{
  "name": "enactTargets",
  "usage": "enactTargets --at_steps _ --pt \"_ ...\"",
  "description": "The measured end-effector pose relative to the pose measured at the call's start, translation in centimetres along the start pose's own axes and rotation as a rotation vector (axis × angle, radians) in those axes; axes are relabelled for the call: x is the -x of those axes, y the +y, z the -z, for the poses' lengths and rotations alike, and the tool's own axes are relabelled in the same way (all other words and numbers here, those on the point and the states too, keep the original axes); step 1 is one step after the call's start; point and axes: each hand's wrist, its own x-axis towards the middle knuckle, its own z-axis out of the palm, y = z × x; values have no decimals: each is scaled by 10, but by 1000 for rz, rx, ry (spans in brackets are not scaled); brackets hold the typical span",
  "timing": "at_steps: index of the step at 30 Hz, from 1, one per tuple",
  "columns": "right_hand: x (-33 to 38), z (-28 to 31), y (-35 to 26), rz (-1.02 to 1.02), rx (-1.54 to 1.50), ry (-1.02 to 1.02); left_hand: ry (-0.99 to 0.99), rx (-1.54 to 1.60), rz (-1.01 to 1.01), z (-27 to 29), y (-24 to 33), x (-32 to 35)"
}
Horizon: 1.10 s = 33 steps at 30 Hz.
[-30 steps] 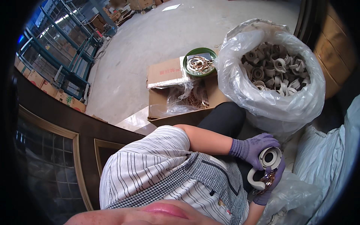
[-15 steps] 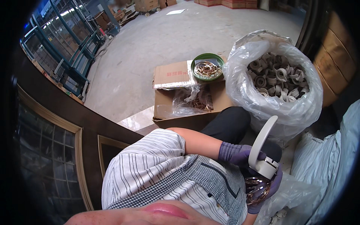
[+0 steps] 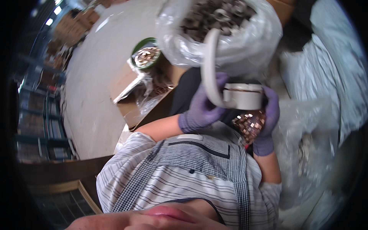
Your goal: The person sits on the floor and repeatedly picks up white ceramic light fixture bases from a plastic bag. They insert copper wire rings into the grooves of each base, then place the assembled units back into the bag.
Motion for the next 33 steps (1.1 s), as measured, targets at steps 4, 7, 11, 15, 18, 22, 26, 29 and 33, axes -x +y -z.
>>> enactTargets --at_steps 4,7,11,15,18,22,26,29,33 --pt "6 16 7 63 61 86 -109 68 -45 5 0 0" --pt "12 21 8 185 222 123 -55 224 222 -2 19 -1" --pt "13 17 -2 253 242 96 8 244 182 -1 11 -4" --pt "13 26 5 234 208 60 -101 26 91 6 21 -18" --pt "22 29 27 179 143 81 -150 -49 16 4 22 -23" --pt "21 30 26 220 213 63 -159 10 78 -1 14 -15" --pt "16 15 -15 -81 97 96 -65 161 170 -12 10 -13" --pt "16 12 -22 -156 17 59 -38 155 174 -18 -3 -5" --pt "42 29 21 -13 518 -243 -128 -133 -127 -17 26 -31"
